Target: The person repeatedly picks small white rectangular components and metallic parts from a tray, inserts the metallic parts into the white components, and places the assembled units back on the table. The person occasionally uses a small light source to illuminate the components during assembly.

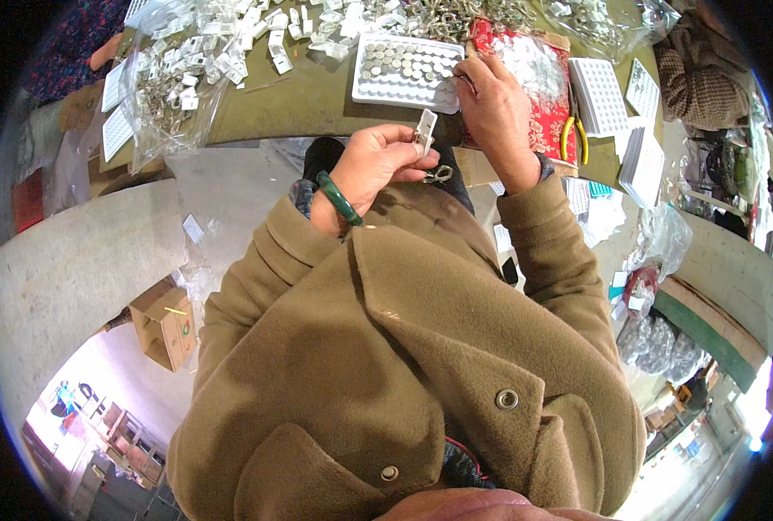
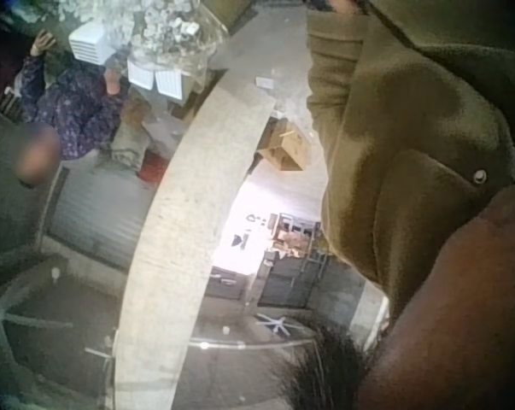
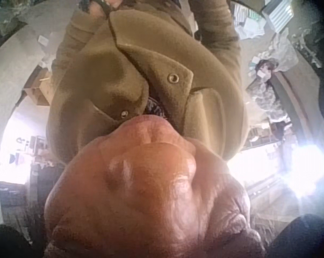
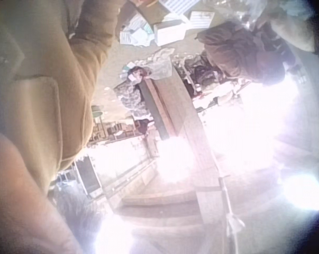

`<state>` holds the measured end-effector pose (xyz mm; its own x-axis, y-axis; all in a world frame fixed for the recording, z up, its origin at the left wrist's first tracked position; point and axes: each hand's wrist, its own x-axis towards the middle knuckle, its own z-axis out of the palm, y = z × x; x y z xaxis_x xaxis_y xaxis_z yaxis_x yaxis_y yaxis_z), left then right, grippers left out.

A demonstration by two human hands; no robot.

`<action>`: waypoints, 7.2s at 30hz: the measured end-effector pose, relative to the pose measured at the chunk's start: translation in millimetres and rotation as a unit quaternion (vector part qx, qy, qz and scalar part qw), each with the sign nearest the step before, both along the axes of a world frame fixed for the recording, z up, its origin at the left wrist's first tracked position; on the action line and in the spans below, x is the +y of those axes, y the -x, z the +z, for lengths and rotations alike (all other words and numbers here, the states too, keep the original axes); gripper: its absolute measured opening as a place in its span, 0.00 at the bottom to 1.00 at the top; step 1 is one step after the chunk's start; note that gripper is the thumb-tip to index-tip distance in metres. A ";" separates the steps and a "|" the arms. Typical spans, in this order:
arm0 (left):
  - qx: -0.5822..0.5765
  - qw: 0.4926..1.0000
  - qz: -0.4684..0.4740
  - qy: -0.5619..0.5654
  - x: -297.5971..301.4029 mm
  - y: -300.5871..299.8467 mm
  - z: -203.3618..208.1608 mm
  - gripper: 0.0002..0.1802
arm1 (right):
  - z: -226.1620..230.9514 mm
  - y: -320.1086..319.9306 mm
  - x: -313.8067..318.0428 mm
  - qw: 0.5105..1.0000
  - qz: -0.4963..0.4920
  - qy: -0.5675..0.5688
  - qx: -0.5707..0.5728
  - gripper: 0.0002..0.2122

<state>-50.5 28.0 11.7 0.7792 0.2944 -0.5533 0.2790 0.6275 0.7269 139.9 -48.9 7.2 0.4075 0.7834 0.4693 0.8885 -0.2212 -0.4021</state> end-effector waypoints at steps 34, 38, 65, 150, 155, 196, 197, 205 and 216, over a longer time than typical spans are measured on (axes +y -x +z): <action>-0.112 0.987 0.111 0.032 27.1 -18.0 0.0 0.16 | 33.1 18.1 -7.2 0.966 0.086 0.034 0.241 0.07; -0.096 0.990 0.099 0.000 22.8 -18.2 0.1 0.16 | 29.9 31.7 -4.2 0.973 0.102 -0.002 0.207 0.07; -0.088 0.982 0.164 0.005 17.4 -11.1 -3.2 0.10 | 15.3 27.9 -7.1 0.956 0.079 -0.040 0.280 0.08; -0.209 0.907 0.076 0.358 0.5 10.8 -9.0 0.13 | 27.7 43.8 -6.6 0.651 0.206 0.011 0.731 0.13; -0.216 0.916 0.118 0.317 -0.7 8.5 -7.9 0.15 | 23.4 43.3 -13.9 0.704 0.264 -0.016 0.659 0.18; -0.178 0.906 0.080 0.376 -15.9 0.1 -2.1 0.15 | 17.9 36.4 -39.4 0.865 0.255 -0.039 0.429 0.19; -0.172 0.907 0.088 0.374 -17.2 -0.6 -2.7 0.16 | 16.5 39.5 -38.3 0.892 0.241 -0.052 0.379 0.18; -0.113 0.944 0.063 0.305 -20.9 -0.9 -3.5 0.14 | 9.2 37.3 -50.2 0.965 0.205 -0.070 0.144 0.16; -0.060 0.953 0.010 0.296 -18.5 -14.6 -3.4 0.26 | 11.7 42.6 -68.8 0.932 0.122 -0.012 0.342 0.12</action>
